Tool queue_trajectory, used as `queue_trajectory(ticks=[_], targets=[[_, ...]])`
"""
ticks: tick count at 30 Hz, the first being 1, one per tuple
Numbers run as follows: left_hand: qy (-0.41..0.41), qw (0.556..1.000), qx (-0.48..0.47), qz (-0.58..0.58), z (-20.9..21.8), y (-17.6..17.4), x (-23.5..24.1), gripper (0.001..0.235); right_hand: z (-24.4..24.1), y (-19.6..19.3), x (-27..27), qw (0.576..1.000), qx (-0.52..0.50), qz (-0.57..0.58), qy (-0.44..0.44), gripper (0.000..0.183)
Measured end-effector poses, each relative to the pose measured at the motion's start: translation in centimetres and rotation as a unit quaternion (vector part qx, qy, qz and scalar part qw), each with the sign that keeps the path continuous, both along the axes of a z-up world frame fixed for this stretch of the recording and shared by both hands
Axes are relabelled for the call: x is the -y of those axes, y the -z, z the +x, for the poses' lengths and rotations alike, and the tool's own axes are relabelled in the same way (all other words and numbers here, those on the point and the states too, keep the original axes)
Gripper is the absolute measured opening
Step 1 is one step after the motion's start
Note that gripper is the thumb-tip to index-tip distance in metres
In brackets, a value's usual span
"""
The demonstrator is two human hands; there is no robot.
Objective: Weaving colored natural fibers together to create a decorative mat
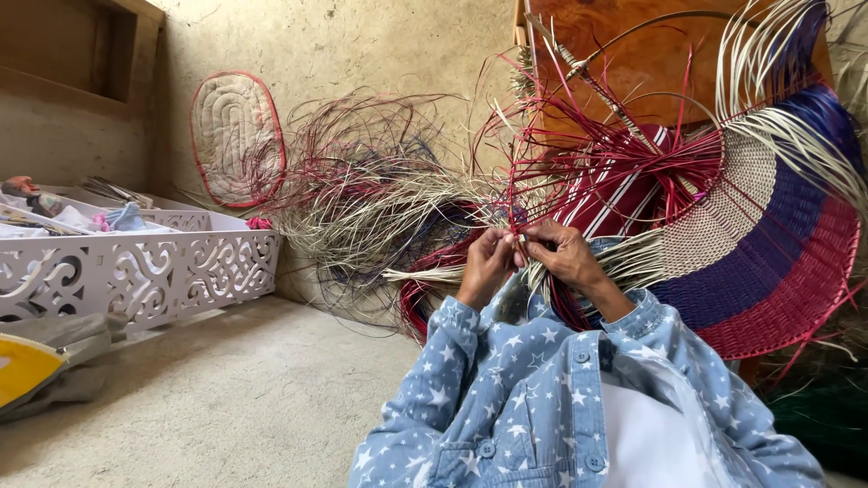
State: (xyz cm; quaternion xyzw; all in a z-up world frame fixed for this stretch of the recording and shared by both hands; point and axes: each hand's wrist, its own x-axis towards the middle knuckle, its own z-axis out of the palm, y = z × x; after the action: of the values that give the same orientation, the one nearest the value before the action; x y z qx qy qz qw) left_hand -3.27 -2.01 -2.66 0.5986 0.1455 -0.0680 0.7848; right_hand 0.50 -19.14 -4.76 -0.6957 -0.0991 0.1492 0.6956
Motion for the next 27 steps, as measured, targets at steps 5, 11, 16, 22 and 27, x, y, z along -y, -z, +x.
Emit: queue_trajectory(ticks=[5,11,16,22,27], targets=[[0.059,0.989,-0.074,-0.116,0.7,3.0,-0.1,0.008,0.6,-0.3,-0.1,1.000,0.015,-0.027,-0.003,0.012],[0.081,0.986,-0.091,-0.113,0.5,5.9,-0.1,0.012,0.8,0.3,-1.2,0.994,0.063,-0.093,0.001,0.010],[0.075,0.994,-0.081,-0.020,0.1,7.1,-1.4,0.008,0.5,0.9,-1.2,0.979,0.122,-0.165,0.019,0.009],[0.050,0.994,-0.099,-0.023,-0.3,2.7,-1.0,0.011,0.2,2.2,-0.8,0.975,0.141,-0.171,0.018,0.007],[0.052,0.995,-0.074,-0.031,0.5,3.2,-0.6,0.009,0.9,1.1,-0.6,0.988,0.126,-0.089,0.005,0.004]])
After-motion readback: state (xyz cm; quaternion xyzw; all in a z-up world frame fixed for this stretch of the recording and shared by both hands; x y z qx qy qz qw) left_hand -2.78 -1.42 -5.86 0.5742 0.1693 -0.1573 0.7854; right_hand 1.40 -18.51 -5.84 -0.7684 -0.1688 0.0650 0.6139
